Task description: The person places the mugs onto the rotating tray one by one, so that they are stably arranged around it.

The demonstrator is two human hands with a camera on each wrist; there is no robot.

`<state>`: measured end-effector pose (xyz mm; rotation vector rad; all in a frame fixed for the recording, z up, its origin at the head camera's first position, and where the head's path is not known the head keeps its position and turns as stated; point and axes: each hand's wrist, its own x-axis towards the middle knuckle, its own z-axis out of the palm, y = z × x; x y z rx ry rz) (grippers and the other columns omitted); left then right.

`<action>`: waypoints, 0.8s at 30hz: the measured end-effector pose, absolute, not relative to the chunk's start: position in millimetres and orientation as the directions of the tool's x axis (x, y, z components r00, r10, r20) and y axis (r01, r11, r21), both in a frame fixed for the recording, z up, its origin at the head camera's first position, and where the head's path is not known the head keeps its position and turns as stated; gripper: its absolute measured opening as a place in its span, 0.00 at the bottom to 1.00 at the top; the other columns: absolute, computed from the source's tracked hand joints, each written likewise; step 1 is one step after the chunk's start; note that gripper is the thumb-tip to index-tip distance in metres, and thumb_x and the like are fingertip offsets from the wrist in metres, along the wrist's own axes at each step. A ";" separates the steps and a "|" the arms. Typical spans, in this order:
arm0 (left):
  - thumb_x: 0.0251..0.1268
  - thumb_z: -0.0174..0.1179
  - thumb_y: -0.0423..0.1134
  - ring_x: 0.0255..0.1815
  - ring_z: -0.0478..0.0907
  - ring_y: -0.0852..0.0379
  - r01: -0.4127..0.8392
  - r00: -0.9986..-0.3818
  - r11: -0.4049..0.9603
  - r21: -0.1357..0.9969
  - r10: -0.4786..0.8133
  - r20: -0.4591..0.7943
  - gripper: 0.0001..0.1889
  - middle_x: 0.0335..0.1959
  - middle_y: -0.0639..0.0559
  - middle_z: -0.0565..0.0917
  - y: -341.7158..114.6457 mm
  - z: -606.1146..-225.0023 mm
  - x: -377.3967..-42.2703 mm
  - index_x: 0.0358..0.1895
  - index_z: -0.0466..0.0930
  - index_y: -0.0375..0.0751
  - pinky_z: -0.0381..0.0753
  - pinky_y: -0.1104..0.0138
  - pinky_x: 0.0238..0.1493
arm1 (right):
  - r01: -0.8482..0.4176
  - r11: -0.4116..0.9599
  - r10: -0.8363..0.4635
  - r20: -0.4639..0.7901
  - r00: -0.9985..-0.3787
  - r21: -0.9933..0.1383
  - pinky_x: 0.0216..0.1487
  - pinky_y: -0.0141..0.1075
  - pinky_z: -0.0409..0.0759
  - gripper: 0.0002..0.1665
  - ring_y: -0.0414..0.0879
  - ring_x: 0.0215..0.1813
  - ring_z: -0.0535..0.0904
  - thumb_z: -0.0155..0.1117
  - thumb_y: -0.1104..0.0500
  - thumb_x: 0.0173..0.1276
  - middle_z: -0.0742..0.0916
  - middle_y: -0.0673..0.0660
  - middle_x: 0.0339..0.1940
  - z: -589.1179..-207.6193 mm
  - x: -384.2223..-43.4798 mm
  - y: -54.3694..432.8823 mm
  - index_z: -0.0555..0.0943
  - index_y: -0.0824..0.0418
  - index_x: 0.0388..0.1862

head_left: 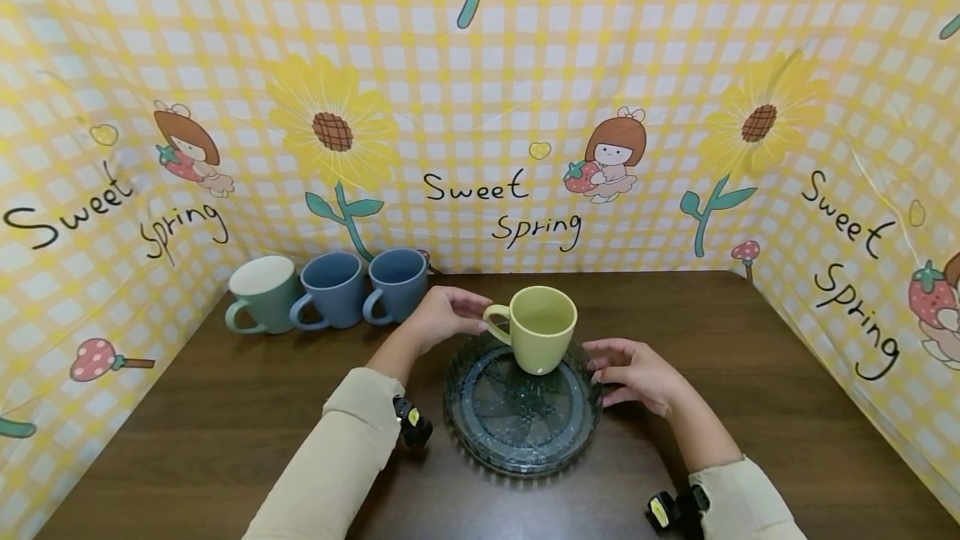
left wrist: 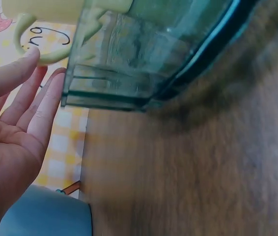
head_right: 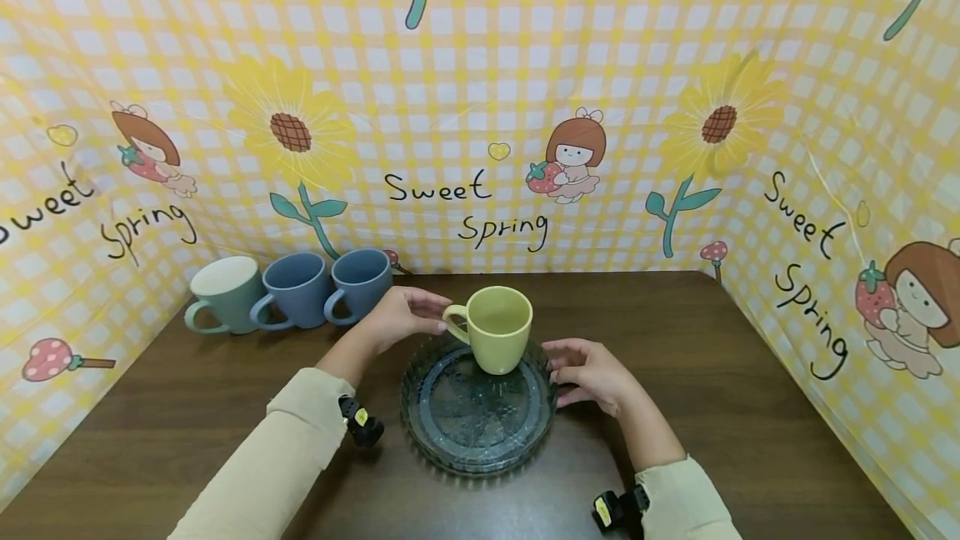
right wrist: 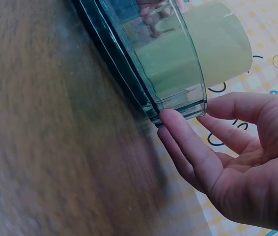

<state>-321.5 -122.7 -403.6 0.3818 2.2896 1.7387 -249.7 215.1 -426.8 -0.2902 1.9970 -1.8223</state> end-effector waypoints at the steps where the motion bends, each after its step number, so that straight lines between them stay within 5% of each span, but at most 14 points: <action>1: 0.54 0.69 0.23 0.46 0.84 0.51 0.063 -0.939 0.257 0.964 0.343 -0.030 0.20 0.45 0.43 0.86 -124.2 -403.4 -320.3 0.52 0.83 0.32 0.85 0.60 0.46 | 0.123 0.121 -0.427 -0.163 -0.890 -0.985 0.37 0.45 0.87 0.33 0.49 0.43 0.79 0.61 0.71 0.65 0.78 0.72 0.53 -426.6 -249.6 215.2 0.64 0.75 0.68; 12: 0.57 0.68 0.24 0.44 0.85 0.50 0.076 -0.943 0.183 0.980 0.332 0.011 0.20 0.45 0.40 0.86 -137.8 -404.4 -308.4 0.54 0.79 0.25 0.85 0.59 0.46 | 0.112 0.133 -0.434 -0.160 -0.887 -0.985 0.37 0.44 0.87 0.33 0.49 0.42 0.80 0.61 0.71 0.65 0.78 0.72 0.54 -425.4 -248.8 216.1 0.63 0.76 0.68; 24: 0.56 0.69 0.27 0.44 0.85 0.49 0.099 -0.958 0.150 0.984 0.282 0.054 0.16 0.44 0.39 0.86 -151.0 -402.1 -289.6 0.50 0.82 0.29 0.83 0.52 0.49 | 0.095 0.113 -0.445 -0.135 -0.885 -0.989 0.38 0.46 0.87 0.33 0.50 0.41 0.81 0.62 0.73 0.62 0.80 0.68 0.46 -426.0 -247.8 217.1 0.64 0.80 0.64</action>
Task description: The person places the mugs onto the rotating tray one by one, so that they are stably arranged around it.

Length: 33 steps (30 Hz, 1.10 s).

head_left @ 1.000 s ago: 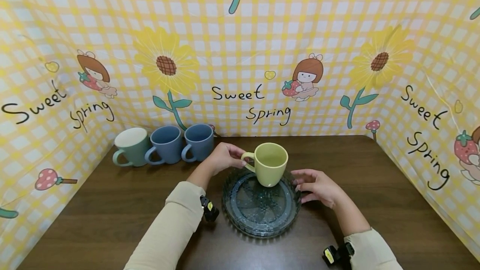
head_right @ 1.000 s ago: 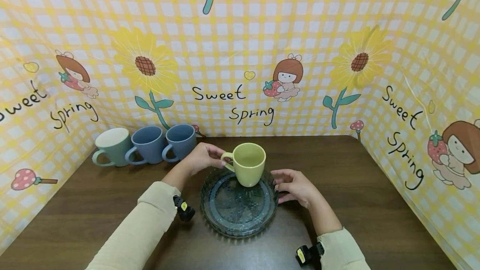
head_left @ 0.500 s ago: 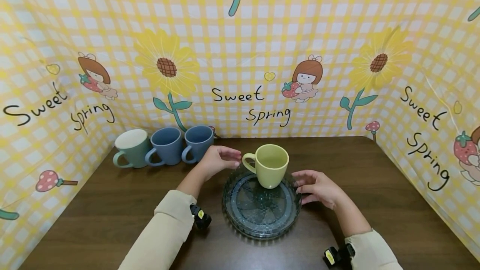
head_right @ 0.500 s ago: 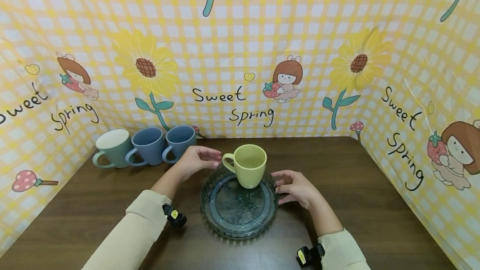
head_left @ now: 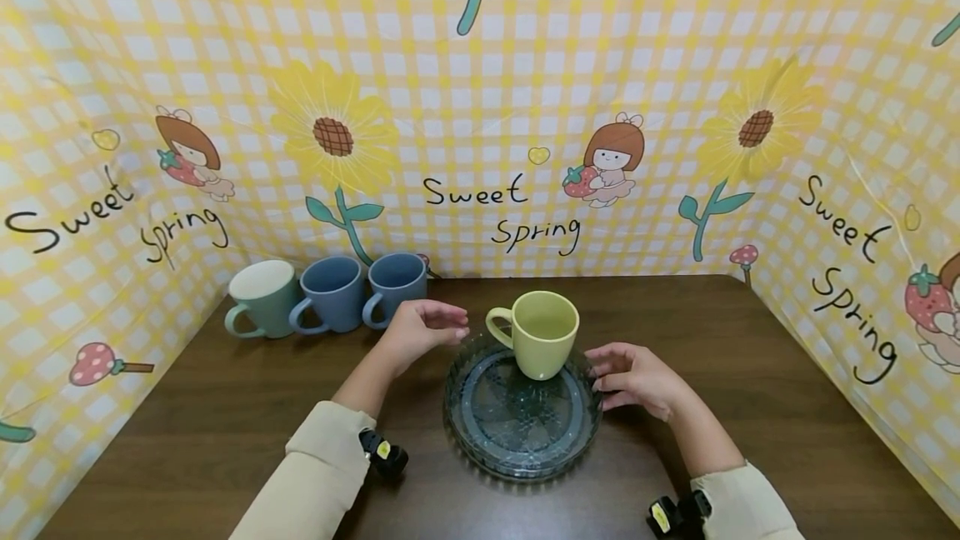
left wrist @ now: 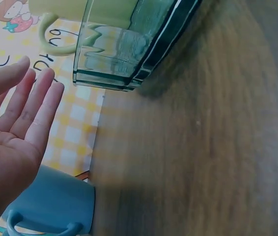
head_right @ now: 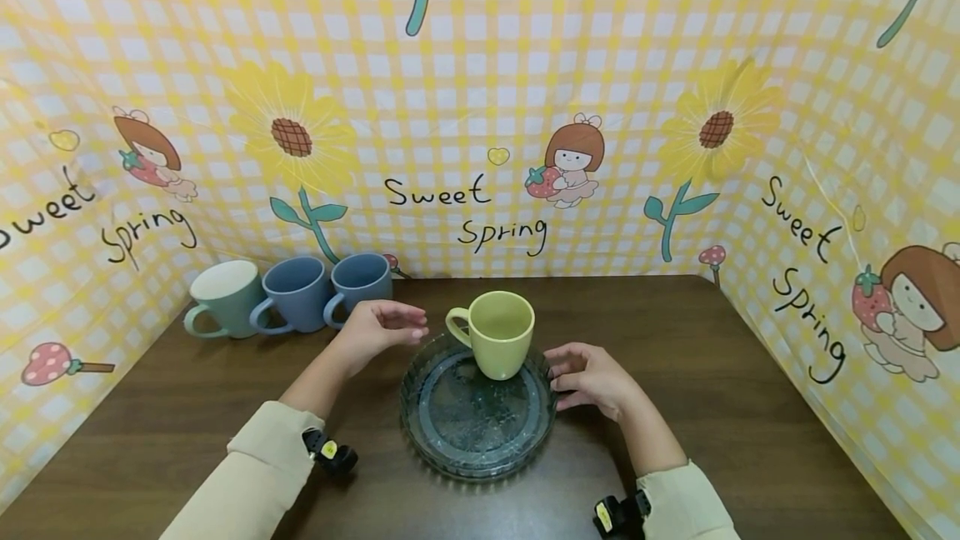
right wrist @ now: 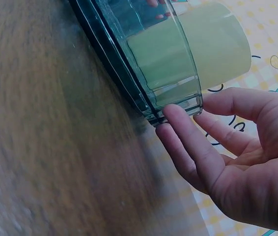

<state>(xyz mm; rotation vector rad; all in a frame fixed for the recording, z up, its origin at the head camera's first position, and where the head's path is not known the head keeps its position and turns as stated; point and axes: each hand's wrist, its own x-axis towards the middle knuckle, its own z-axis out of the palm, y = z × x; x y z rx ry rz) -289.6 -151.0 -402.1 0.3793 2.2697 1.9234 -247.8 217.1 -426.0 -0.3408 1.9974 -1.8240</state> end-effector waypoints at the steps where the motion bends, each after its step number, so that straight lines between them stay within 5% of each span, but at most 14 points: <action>1: 0.57 0.69 0.27 0.45 0.85 0.49 0.102 -0.958 0.145 0.984 0.281 0.058 0.16 0.45 0.38 0.85 -152.6 -402.4 -288.7 0.50 0.82 0.29 0.84 0.54 0.49 | 0.094 0.114 -0.444 -0.135 -0.886 -0.989 0.38 0.46 0.87 0.32 0.50 0.41 0.81 0.62 0.73 0.62 0.80 0.68 0.46 -426.0 -247.7 217.0 0.64 0.80 0.64; 15: 0.55 0.70 0.27 0.46 0.84 0.51 0.118 -0.975 0.156 0.981 0.205 0.085 0.16 0.44 0.43 0.87 -171.7 -397.9 -271.3 0.49 0.84 0.33 0.85 0.62 0.48 | 0.104 0.127 -0.434 -0.149 -0.889 -0.986 0.40 0.46 0.87 0.32 0.50 0.42 0.81 0.62 0.71 0.64 0.79 0.69 0.48 -424.2 -245.7 215.7 0.63 0.78 0.65; 23: 0.56 0.70 0.28 0.46 0.84 0.52 0.149 -0.974 0.165 0.975 0.193 0.117 0.16 0.45 0.42 0.86 -185.8 -394.3 -261.9 0.49 0.83 0.31 0.84 0.63 0.48 | 0.106 0.154 -0.360 -0.156 -0.920 -0.982 0.44 0.46 0.86 0.28 0.49 0.46 0.80 0.56 0.68 0.71 0.77 0.73 0.58 -423.6 -250.8 212.0 0.65 0.73 0.68; 33: 0.54 0.72 0.30 0.44 0.85 0.54 0.186 -0.974 0.162 0.969 0.162 0.160 0.18 0.44 0.39 0.86 -203.5 -395.0 -252.9 0.49 0.82 0.28 0.85 0.65 0.46 | 0.102 0.201 -0.394 -0.175 -0.902 -0.974 0.41 0.44 0.85 0.27 0.49 0.43 0.77 0.59 0.65 0.71 0.79 0.66 0.51 -422.1 -261.4 209.2 0.68 0.72 0.66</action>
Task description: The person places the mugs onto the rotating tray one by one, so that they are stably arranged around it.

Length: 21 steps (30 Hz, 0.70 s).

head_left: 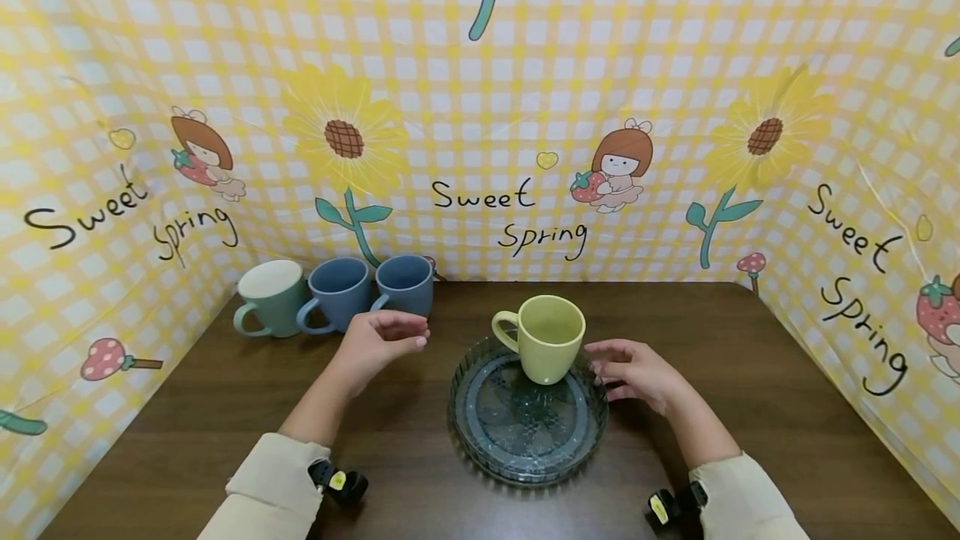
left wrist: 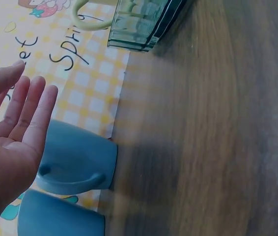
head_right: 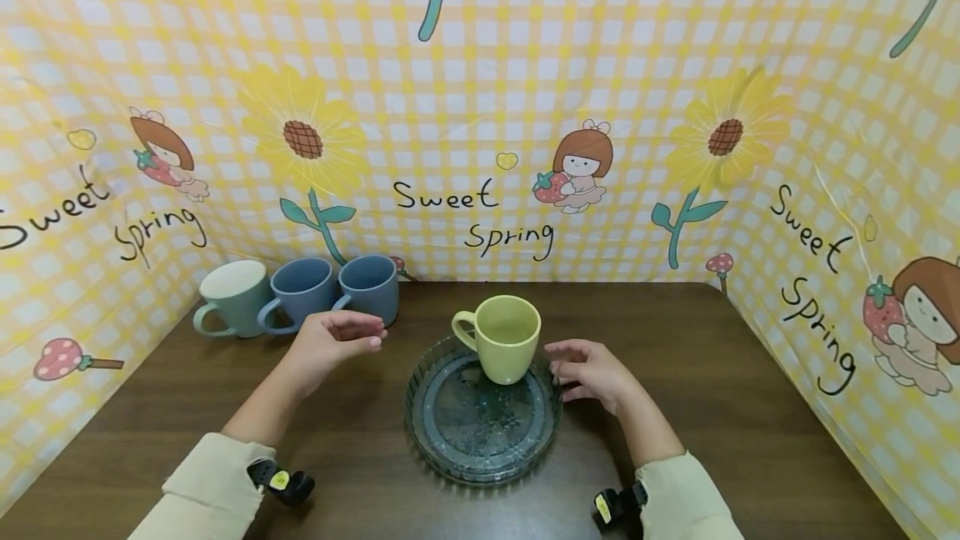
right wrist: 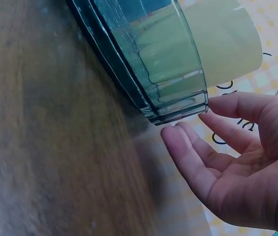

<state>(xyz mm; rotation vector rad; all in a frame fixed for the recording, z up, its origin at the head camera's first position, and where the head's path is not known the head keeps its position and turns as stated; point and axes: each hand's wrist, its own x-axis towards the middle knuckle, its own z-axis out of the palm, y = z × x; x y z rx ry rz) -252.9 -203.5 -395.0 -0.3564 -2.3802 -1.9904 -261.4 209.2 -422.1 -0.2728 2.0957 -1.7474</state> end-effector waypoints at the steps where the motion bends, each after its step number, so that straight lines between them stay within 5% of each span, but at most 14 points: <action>1: 0.55 0.72 0.30 0.44 0.85 0.55 0.192 -0.972 0.158 0.969 0.163 0.166 0.19 0.44 0.39 0.86 -204.9 -395.2 -252.6 0.50 0.82 0.26 0.85 0.65 0.46 | 0.105 0.203 -0.396 -0.179 -0.900 -0.974 0.40 0.44 0.85 0.27 0.48 0.43 0.77 0.59 0.65 0.70 0.79 0.65 0.49 -422.2 -261.8 209.0 0.68 0.72 0.66; 21: 0.56 0.71 0.31 0.42 0.85 0.57 0.201 -0.978 0.187 0.961 0.102 0.185 0.19 0.43 0.40 0.86 -224.1 -389.4 -249.7 0.50 0.81 0.26 0.85 0.67 0.45 | 0.134 0.166 -0.395 -0.191 -0.899 -0.977 0.34 0.44 0.86 0.33 0.48 0.40 0.78 0.59 0.69 0.65 0.79 0.64 0.45 -423.7 -251.5 208.0 0.65 0.71 0.69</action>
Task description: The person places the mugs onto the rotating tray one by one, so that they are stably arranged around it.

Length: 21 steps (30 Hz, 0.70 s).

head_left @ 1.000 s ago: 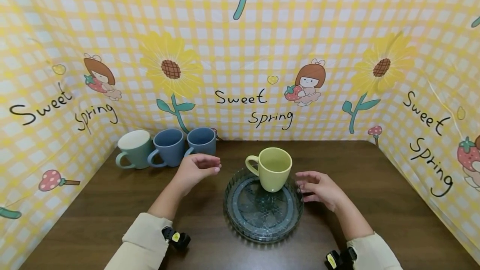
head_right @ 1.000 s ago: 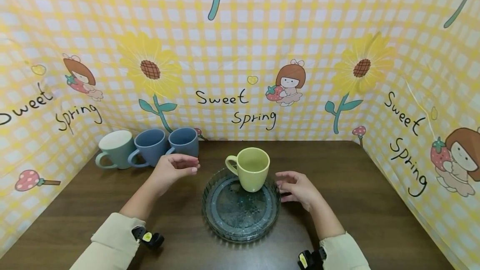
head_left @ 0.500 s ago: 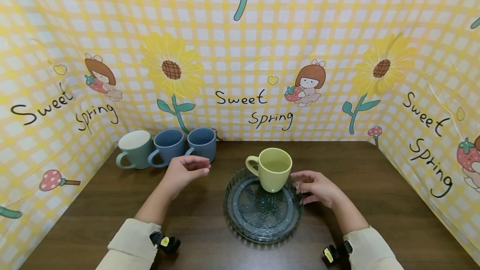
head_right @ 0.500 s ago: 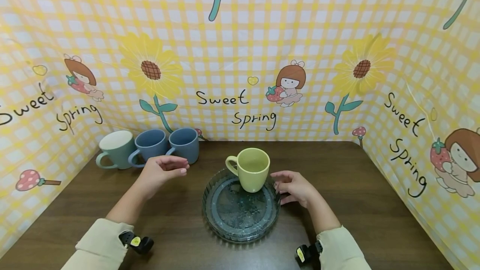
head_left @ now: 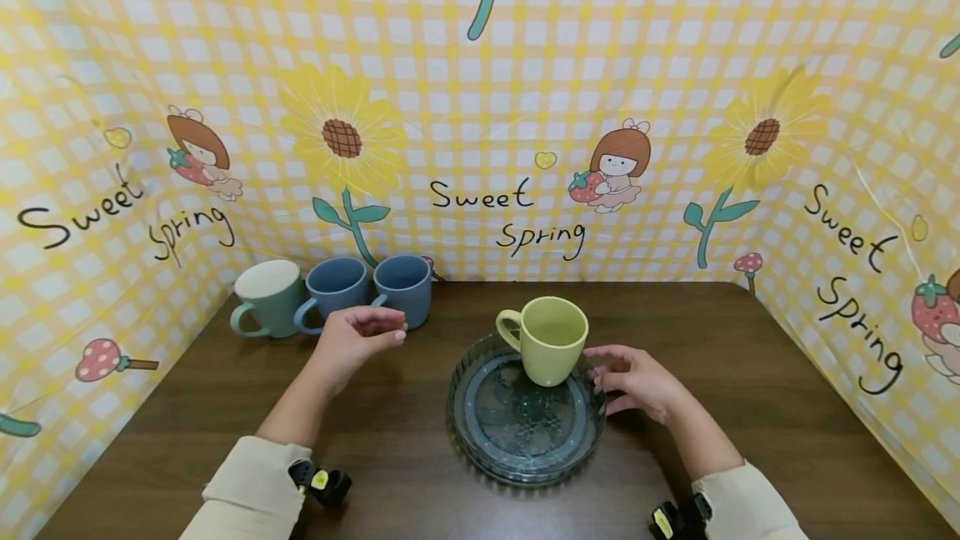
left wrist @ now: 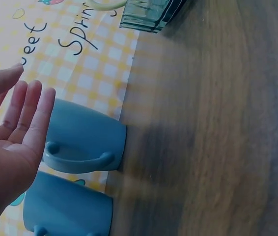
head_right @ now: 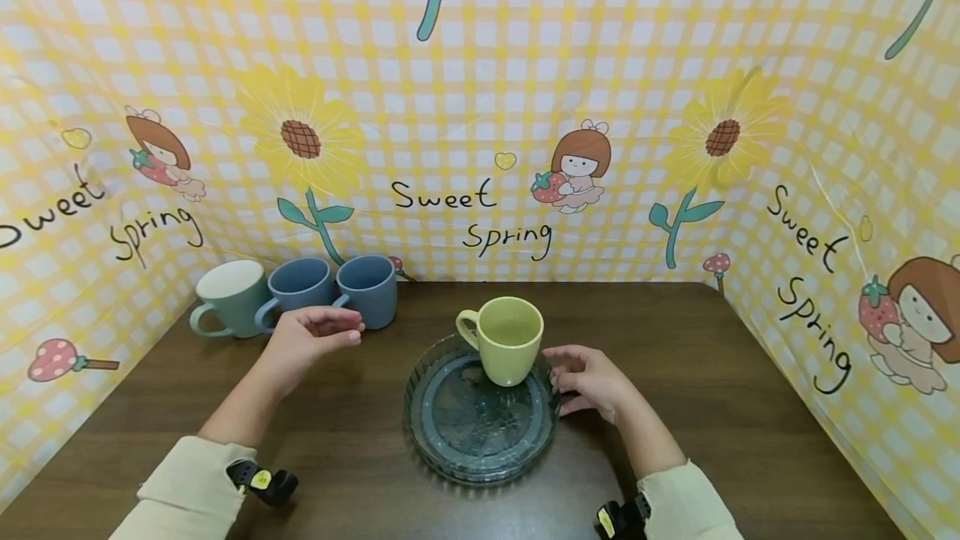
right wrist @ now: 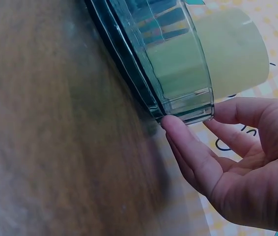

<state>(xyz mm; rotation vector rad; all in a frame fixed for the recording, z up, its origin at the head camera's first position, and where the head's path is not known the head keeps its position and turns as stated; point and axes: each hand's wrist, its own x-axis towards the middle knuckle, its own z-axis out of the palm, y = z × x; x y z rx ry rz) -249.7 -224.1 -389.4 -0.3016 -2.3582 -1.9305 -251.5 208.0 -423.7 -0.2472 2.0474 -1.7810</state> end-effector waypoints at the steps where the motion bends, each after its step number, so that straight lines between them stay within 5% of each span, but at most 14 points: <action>1: 0.56 0.71 0.32 0.42 0.85 0.57 0.196 -0.979 0.194 0.961 0.098 0.180 0.19 0.44 0.39 0.86 -225.2 -388.5 -250.1 0.50 0.80 0.25 0.84 0.68 0.45 | 0.133 0.163 -0.395 -0.189 -0.899 -0.977 0.34 0.44 0.86 0.33 0.49 0.40 0.78 0.59 0.70 0.65 0.79 0.64 0.45 -424.2 -250.7 208.1 0.64 0.71 0.69; 8: 0.56 0.72 0.34 0.40 0.85 0.58 0.189 -0.982 0.243 0.952 0.059 0.180 0.22 0.42 0.40 0.86 -234.5 -383.3 -252.6 0.51 0.80 0.25 0.84 0.70 0.44 | 0.130 0.151 -0.383 -0.179 -0.906 -0.980 0.34 0.45 0.86 0.33 0.49 0.40 0.78 0.59 0.70 0.65 0.79 0.66 0.46 -425.5 -245.6 208.0 0.64 0.72 0.69; 14: 0.58 0.71 0.34 0.39 0.82 0.63 0.229 -0.969 0.280 0.932 -0.028 0.246 0.19 0.38 0.49 0.87 -243.0 -384.1 -252.2 0.49 0.81 0.25 0.84 0.72 0.41 | 0.111 0.132 -0.383 -0.155 -0.911 -0.985 0.35 0.46 0.86 0.34 0.48 0.40 0.78 0.58 0.71 0.64 0.79 0.67 0.47 -427.2 -240.4 208.2 0.63 0.73 0.69; 21: 0.58 0.70 0.32 0.40 0.82 0.66 0.255 -0.957 0.292 0.922 -0.061 0.284 0.19 0.44 0.36 0.85 -252.6 -386.1 -251.7 0.50 0.80 0.24 0.83 0.74 0.42 | 0.109 0.121 -0.385 -0.148 -0.911 -0.987 0.36 0.46 0.86 0.34 0.48 0.41 0.79 0.60 0.70 0.65 0.79 0.67 0.47 -429.8 -236.6 210.4 0.63 0.74 0.69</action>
